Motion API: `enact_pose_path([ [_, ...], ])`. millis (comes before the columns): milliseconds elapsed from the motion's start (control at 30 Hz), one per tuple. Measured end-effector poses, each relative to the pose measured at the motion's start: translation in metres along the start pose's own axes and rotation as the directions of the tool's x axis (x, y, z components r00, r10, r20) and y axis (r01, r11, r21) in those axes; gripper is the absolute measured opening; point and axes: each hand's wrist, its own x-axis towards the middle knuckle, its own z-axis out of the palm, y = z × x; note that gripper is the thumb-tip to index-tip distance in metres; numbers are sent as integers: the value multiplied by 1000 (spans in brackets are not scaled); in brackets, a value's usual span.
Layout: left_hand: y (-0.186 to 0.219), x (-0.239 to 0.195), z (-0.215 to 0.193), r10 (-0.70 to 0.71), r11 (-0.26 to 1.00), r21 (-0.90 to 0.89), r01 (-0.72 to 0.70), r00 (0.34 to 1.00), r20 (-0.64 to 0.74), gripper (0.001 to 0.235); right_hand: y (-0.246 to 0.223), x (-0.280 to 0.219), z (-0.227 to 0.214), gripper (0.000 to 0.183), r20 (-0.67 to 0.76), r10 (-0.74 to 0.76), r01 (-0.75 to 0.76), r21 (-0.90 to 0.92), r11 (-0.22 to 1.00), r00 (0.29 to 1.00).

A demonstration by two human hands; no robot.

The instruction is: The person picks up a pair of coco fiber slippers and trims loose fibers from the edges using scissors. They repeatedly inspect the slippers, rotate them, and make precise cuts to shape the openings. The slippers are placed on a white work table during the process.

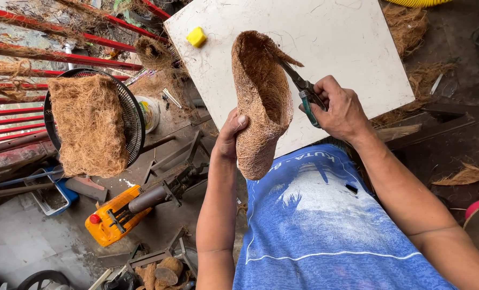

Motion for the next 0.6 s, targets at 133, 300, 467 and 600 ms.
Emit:
enact_pose_path([
  [133, 8, -4, 21, -28, 1000, -9, 29, 1000, 10, 51, -6, 2, -3, 24, -12, 1, -1, -22, 1000, 1000],
  [300, -7, 1, -1, -32, 998, -54, 36, 997, 70, 63, -1, 4, -12, 25, 27, -20, 21, -17, 1000, 999],
  [467, 0, -2, 17, -30, 997, -67, 37, 994, 101, 60, 0, 4, -19, 22, 16, -38, 39, -24, 999, 999],
  [600, 17, -8, 47, -37, 994, -96, 48, 993, 108, 54, 5, 2, -21, 22, 4, -50, 50, -39, 998, 999],
])
